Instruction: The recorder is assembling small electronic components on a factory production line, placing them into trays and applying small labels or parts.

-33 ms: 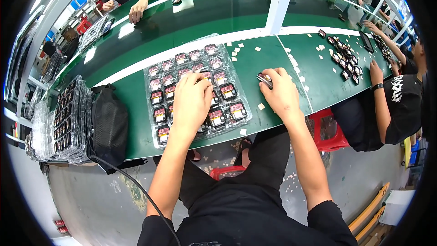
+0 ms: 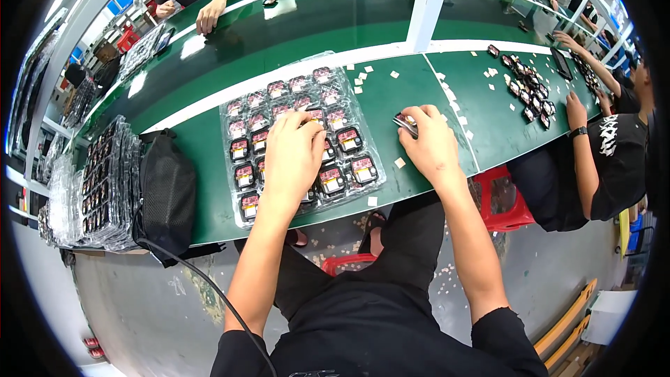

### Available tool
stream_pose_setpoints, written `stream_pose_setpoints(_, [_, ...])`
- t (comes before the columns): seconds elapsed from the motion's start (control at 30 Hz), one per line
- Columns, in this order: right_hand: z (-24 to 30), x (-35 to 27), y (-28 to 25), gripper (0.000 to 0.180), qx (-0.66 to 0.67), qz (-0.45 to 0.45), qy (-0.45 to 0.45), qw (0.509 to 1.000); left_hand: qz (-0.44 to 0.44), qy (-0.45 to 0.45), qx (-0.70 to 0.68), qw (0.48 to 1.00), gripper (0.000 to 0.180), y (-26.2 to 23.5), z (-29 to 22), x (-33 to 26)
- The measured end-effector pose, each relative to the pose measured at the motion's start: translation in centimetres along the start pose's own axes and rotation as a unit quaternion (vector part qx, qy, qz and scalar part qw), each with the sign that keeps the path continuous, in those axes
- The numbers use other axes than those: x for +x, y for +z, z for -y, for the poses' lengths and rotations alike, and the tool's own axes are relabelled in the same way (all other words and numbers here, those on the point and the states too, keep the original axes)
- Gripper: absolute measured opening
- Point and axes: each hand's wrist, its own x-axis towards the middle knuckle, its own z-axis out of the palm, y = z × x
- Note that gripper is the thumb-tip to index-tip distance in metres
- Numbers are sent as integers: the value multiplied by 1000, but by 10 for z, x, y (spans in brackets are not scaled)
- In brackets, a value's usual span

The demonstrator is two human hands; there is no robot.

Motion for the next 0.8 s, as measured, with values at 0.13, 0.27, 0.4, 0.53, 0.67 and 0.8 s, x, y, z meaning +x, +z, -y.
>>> stream_pose_setpoints(0.13, [3,-13,-7,42,40,-16,-8,999,33,-14,12,999,10,-4,-1,4])
stream_pose_setpoints(0.27, [14,-30,-16,51,102,-67,-65,990,19,-10,5,1000,11,-11,-4,3])
stream_pose_setpoints(0.4, [34,-60,-35,64,354,33,-48,934,-30,-38,-100,994,23,-27,-37,-10])
stream_pose_setpoints(0.53, [43,-84,-50,71,378,78,-155,909,138,-251,-612,737,43,-41,-69,-47])
stream_pose_setpoints(0.67, [47,-90,-49,78,383,111,-272,876,189,-263,-806,495,63,-38,-70,-78])
stream_pose_setpoints(0.8, [54,-104,-51,63,373,101,-213,897,119,-297,-851,418,67,-40,-76,-91])
